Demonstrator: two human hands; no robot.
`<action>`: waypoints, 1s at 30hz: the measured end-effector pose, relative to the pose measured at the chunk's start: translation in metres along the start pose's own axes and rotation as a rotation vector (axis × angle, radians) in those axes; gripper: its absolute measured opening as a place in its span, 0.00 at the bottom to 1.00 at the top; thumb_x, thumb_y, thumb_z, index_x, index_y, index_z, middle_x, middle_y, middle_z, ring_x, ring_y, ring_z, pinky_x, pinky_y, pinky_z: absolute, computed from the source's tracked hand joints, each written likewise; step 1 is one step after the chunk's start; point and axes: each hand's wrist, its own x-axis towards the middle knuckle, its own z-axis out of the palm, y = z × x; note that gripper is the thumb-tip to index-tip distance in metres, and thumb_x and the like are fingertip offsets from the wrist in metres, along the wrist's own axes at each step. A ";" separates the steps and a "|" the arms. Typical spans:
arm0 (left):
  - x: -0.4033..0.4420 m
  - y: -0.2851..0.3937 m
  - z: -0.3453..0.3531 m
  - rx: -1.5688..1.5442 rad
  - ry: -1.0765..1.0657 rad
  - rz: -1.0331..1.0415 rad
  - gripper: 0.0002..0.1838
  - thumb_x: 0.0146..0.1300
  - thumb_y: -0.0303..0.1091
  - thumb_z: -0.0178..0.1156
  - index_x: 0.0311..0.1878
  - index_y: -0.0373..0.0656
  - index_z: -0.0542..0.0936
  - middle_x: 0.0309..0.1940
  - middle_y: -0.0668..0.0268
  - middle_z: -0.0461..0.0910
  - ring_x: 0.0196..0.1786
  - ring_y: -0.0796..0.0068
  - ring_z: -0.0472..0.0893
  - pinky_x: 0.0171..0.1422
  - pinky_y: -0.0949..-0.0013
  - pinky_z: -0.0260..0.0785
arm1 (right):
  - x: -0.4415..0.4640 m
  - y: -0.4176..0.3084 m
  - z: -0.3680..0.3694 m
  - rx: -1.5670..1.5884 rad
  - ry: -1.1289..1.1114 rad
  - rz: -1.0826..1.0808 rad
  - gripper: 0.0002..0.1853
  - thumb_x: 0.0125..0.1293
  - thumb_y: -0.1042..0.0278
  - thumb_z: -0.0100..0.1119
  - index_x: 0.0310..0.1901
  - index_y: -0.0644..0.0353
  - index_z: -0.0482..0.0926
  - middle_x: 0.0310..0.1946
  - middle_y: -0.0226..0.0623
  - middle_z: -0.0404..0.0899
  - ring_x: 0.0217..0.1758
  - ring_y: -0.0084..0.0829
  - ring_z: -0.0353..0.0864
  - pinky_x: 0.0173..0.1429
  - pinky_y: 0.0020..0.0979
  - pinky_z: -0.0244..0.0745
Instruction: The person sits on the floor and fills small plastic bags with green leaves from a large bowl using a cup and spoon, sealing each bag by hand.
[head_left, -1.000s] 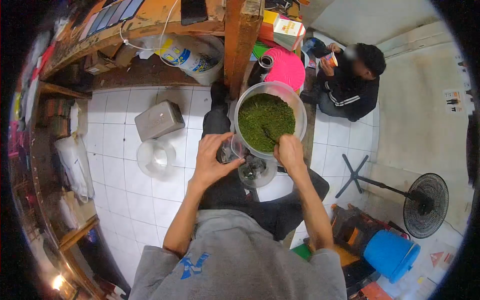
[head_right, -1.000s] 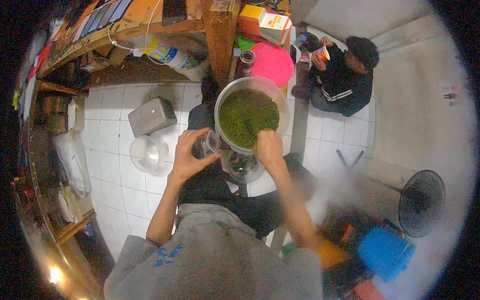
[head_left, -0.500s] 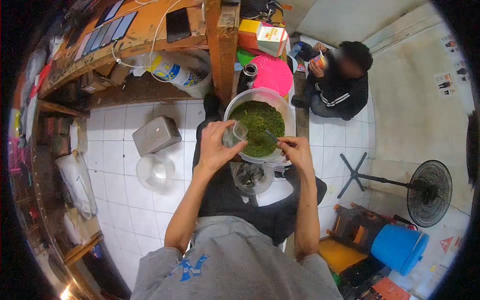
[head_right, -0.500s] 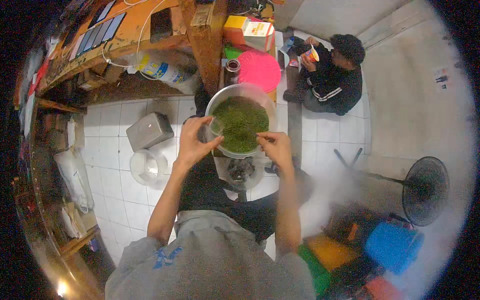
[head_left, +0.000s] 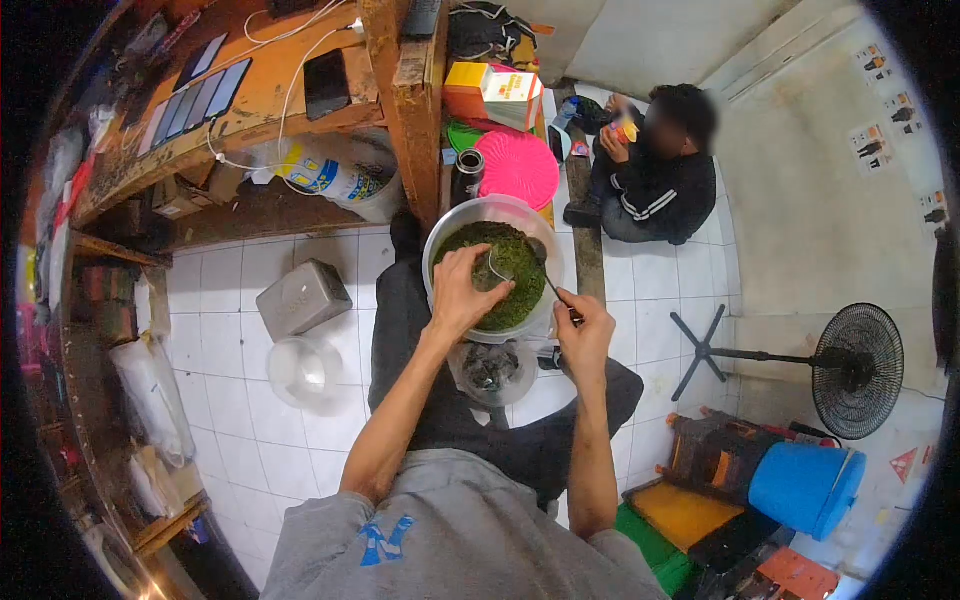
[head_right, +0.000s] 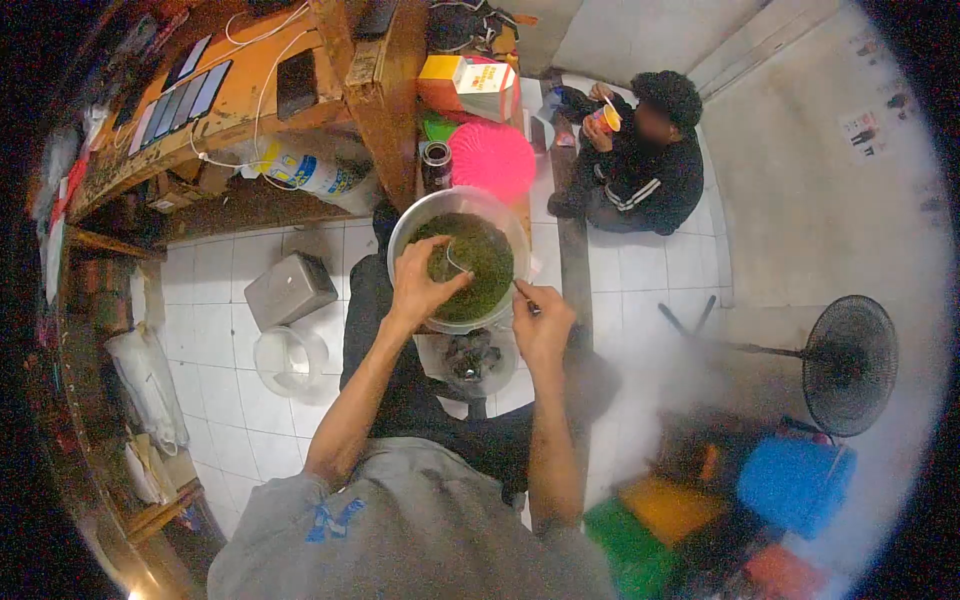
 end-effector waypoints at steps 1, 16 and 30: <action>0.000 -0.001 0.000 -0.025 -0.023 -0.038 0.34 0.47 0.42 0.82 0.57 0.41 0.82 0.51 0.55 0.84 0.55 0.51 0.81 0.63 0.54 0.73 | 0.001 0.007 0.004 0.016 -0.084 0.030 0.13 0.62 0.75 0.67 0.49 0.62 0.90 0.37 0.49 0.87 0.38 0.42 0.88 0.47 0.38 0.82; -0.010 -0.028 0.004 -0.179 -0.053 -0.100 0.52 0.54 0.31 0.77 0.81 0.41 0.58 0.74 0.48 0.67 0.75 0.45 0.67 0.79 0.51 0.58 | 0.042 -0.019 0.059 -0.153 0.063 -0.379 0.07 0.54 0.79 0.68 0.36 0.62 0.86 0.52 0.46 0.78 0.59 0.50 0.73 0.64 0.46 0.71; 0.007 0.003 -0.006 -0.908 -0.234 -0.296 0.12 0.76 0.35 0.63 0.53 0.37 0.85 0.43 0.69 0.88 0.46 0.84 0.82 0.52 0.75 0.73 | 0.032 -0.051 0.008 0.052 -0.114 -0.195 0.05 0.60 0.80 0.67 0.38 0.64 0.84 0.37 0.44 0.84 0.36 0.41 0.85 0.42 0.39 0.80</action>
